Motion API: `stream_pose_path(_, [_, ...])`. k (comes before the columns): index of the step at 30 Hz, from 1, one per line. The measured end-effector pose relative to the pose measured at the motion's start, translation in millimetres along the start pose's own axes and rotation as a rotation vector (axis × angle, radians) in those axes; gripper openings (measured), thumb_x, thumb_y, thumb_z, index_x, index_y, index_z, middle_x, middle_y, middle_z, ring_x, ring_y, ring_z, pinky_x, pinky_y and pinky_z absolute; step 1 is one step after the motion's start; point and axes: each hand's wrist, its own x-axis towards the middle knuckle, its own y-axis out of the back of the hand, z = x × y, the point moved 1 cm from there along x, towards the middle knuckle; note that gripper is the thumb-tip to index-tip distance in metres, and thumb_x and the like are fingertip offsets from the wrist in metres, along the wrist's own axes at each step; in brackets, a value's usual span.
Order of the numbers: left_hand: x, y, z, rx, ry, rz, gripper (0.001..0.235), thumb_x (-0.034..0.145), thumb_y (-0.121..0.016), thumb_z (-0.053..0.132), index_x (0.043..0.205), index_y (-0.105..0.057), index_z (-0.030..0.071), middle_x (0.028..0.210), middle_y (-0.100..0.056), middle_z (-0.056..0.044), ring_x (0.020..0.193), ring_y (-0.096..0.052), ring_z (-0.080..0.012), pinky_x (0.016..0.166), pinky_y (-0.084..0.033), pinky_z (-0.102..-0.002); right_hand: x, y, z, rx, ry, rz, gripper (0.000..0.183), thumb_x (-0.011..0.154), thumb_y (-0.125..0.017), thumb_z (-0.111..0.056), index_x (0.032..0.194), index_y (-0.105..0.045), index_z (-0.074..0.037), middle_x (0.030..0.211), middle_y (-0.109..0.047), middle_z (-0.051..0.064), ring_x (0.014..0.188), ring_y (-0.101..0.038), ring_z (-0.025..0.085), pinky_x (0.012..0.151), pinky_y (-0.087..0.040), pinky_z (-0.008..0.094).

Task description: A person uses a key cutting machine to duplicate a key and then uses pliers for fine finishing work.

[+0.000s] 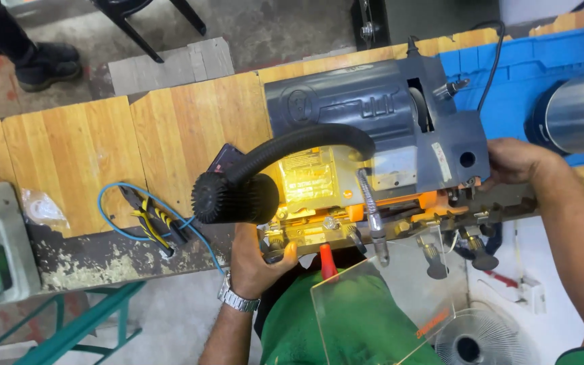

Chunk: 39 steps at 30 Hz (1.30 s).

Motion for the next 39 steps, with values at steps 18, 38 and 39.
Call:
stream_pose_path(18, [4,3,-3,-0.001,-0.178,0.030,0.080,0.065,-0.086,0.030,0.130,-0.051,-0.001,0.125,-0.061,-0.020,0.118,-0.056,-0.0377,0.101,-0.052,-0.048,20,11,14,0.141,0.065,-0.014,0.024,0.107,-0.054,-0.027,0.110,-0.058,-0.003,0.105,-0.064,0.021,0.096,-0.062,0.033,0.089,-0.052,0.049])
stream_pose_path(38, [1,-5,-8,0.060,-0.262,0.121,0.058,0.065,-0.086,0.037,0.091,-0.047,0.002,0.083,-0.046,-0.006,0.076,-0.049,-0.0249,0.098,-0.045,-0.051,20,18,13,0.065,0.004,0.081,0.032,0.102,-0.062,-0.034,0.112,-0.062,-0.004,0.103,-0.069,0.020,0.093,-0.067,0.036,0.082,-0.056,0.050])
stream_pose_path(39, [3,-2,-3,0.058,-0.263,0.119,0.058,0.065,-0.086,0.037,0.091,-0.047,0.002,0.083,-0.046,-0.006,0.076,-0.049,-0.0249,0.098,-0.045,-0.051,20,19,16,0.067,0.003,0.083,0.032,0.102,-0.062,-0.034,0.112,-0.062,-0.004,0.103,-0.069,0.020,0.093,-0.067,0.036,0.082,-0.056,0.050])
